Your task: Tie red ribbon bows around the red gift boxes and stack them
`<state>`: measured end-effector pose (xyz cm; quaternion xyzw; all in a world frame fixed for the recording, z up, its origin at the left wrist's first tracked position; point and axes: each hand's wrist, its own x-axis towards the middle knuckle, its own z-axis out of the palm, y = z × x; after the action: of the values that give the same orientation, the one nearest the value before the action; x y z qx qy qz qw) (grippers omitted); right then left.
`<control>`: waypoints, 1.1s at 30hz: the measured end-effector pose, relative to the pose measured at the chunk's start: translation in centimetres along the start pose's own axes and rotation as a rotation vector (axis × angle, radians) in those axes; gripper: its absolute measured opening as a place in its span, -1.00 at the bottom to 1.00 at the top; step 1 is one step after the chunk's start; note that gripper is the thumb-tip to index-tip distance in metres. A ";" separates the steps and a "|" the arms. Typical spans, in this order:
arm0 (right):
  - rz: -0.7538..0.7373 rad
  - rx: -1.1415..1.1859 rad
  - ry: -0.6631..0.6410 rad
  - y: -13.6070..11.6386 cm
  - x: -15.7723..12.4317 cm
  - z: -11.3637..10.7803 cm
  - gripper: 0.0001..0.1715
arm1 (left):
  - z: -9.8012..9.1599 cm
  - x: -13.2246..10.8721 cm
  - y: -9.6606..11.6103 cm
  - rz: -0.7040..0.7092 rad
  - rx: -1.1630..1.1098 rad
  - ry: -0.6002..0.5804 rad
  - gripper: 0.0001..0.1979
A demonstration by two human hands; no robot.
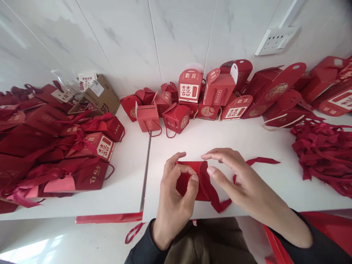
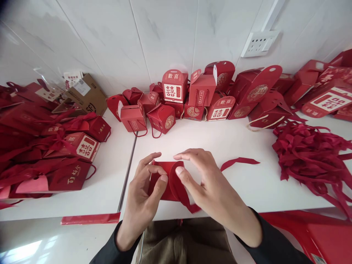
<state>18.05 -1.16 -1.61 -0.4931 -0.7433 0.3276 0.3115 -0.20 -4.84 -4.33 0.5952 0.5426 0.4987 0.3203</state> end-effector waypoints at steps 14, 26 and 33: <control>0.039 0.082 -0.253 -0.4 1.1 0.8 -0.78 | 0.0 -1.2 -0.7 -0.025 -0.060 0.035 -0.89; 0.035 0.010 -0.240 -0.9 1.5 1.2 -0.81 | -0.5 -2.4 -1.4 -0.153 -0.111 0.127 -0.72; -0.011 0.014 -0.240 -1.1 1.9 1.7 -0.81 | -0.4 -2.7 -1.4 -0.192 -0.185 0.142 -0.77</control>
<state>15.53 0.03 -1.48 -0.4440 -0.7756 0.3880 0.2255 -0.83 -7.18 -6.17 0.4716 0.5702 0.5545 0.3806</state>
